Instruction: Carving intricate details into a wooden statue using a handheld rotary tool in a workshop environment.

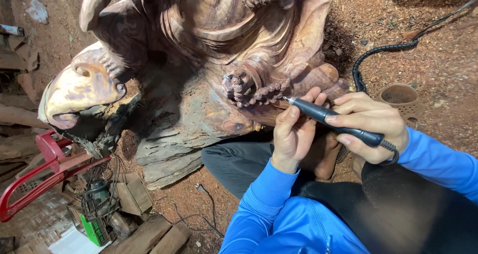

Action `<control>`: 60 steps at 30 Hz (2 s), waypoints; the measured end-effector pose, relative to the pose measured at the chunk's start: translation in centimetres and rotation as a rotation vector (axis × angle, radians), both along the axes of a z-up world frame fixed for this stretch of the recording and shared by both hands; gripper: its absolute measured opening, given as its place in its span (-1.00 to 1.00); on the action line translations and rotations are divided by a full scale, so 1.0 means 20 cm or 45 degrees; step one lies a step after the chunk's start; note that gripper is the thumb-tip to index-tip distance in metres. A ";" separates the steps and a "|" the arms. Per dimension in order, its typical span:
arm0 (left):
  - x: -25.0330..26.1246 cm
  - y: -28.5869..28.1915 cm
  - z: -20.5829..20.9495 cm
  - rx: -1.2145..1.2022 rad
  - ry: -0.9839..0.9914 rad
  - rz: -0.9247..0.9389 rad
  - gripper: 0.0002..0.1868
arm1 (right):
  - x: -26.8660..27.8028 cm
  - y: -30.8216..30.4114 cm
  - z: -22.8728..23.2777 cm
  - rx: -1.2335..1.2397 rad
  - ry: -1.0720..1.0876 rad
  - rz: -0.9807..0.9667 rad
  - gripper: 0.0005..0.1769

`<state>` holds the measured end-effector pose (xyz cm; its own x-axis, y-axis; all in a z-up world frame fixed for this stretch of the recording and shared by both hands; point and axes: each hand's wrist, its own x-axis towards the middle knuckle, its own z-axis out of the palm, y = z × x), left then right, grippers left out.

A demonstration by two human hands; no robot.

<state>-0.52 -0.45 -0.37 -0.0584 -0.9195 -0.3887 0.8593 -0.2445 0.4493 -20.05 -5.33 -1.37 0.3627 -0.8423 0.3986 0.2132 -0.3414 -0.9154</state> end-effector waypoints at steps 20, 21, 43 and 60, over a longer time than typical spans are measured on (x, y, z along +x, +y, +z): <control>0.02 0.18 0.11 -0.148 -0.102 -0.169 -0.70 | -0.05 0.35 0.11 0.698 0.233 0.520 -0.24; 0.02 0.18 0.10 -0.134 -0.190 -0.154 -0.69 | 0.00 0.37 0.07 0.925 -0.123 0.404 -0.44; 0.08 0.10 -0.05 -0.191 0.021 -0.060 -0.68 | 0.23 0.37 0.10 0.467 0.253 -0.087 -0.45; 0.10 0.12 -0.06 -0.208 0.058 -0.073 -0.67 | 0.25 0.37 0.11 0.410 0.251 -0.069 -0.43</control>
<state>1.40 1.87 -1.67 -0.1266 -0.9648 -0.2303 0.8666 -0.2206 0.4476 -15.00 2.07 0.75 0.3573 -0.9333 0.0372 0.0121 -0.0352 -0.9993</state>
